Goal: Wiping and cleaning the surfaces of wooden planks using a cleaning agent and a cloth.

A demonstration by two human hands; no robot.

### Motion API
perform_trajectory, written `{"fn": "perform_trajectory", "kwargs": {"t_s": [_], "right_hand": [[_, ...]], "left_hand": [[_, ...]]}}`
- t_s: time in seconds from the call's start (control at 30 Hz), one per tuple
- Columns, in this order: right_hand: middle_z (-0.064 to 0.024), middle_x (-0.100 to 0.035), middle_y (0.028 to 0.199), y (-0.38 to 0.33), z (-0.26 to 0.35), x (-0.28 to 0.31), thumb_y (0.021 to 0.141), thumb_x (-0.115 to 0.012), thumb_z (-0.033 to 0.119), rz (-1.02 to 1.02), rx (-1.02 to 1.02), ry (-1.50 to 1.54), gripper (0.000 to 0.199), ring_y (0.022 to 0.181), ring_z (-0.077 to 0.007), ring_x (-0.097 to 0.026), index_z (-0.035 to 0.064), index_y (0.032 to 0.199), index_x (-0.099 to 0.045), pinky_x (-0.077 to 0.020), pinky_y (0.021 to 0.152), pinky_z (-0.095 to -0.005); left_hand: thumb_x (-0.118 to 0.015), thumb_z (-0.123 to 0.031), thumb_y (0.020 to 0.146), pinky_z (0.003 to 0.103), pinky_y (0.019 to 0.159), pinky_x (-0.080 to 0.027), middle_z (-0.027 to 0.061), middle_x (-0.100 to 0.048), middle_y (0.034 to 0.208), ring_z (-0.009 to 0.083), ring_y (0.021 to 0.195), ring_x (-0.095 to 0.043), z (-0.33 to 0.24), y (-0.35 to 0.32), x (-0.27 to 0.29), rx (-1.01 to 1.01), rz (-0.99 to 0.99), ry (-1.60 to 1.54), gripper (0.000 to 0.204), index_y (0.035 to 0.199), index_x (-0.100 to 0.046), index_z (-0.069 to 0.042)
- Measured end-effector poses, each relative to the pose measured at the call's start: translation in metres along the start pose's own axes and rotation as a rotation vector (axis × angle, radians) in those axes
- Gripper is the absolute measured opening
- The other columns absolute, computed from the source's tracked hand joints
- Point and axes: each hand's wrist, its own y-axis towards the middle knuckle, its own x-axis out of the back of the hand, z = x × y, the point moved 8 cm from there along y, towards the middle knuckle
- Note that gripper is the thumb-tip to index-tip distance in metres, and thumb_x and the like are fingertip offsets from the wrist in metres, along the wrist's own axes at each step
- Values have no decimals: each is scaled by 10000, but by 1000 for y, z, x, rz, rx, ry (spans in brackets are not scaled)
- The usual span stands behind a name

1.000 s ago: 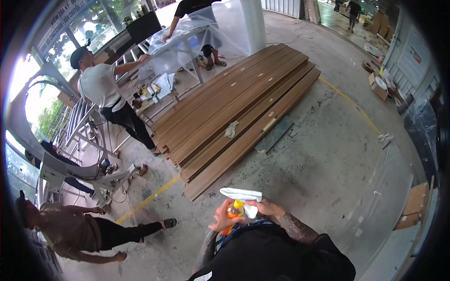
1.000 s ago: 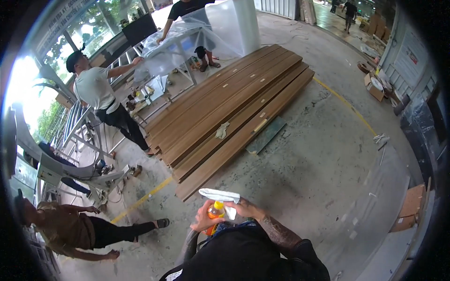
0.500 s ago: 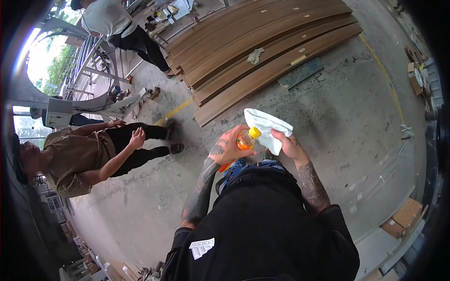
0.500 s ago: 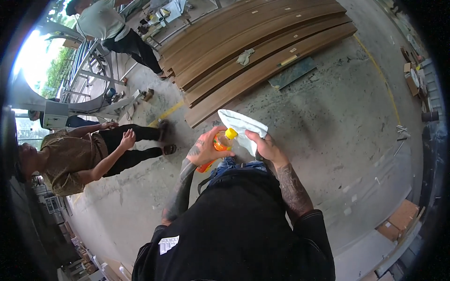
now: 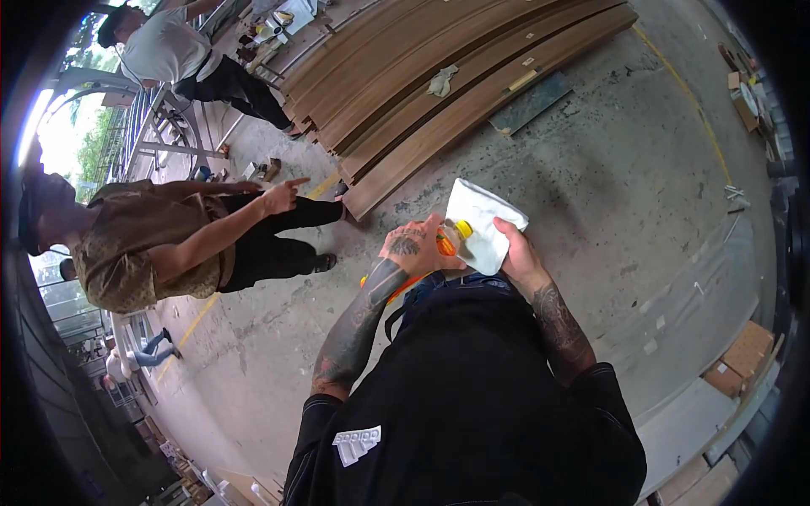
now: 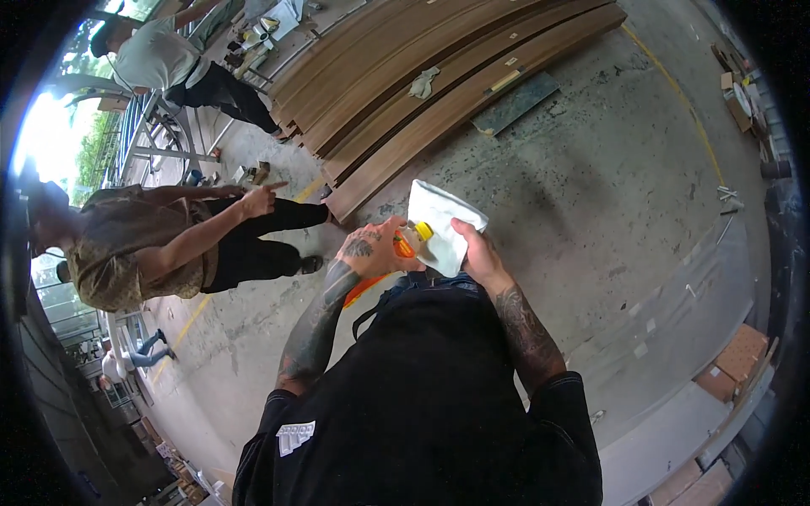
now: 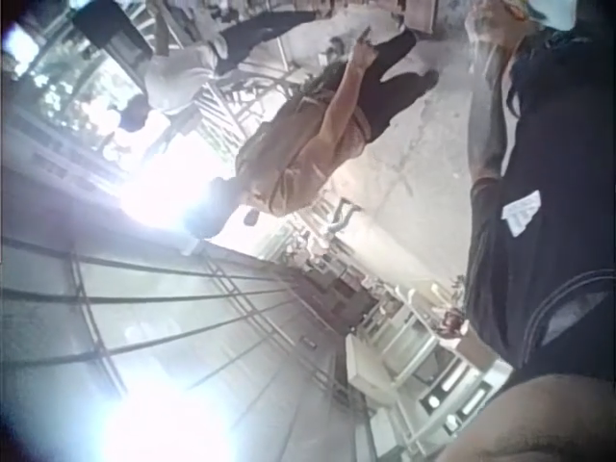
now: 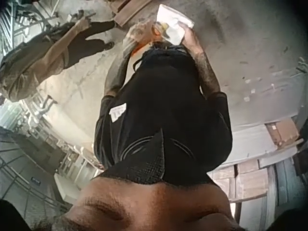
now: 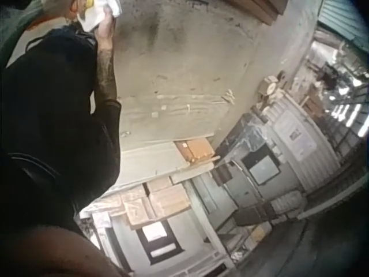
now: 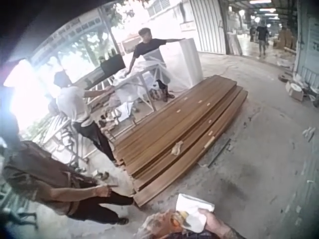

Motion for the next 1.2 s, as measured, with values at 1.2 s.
{"fn": "perform_trajectory", "kwargs": {"t_s": [1.2], "right_hand": [[-162,-571,1402,-30,-29,-7,979,-449,361,-26,-208,227,577,1291,-321,-551,-3,1426,-468,-395,1130,-460]], "left_hand": [[-911,-434,647,464,950,-500,236,-611,1206,428,1101,-615,20,-59,-69,-283,-491,-470,899,1355,-478,-88]]}}
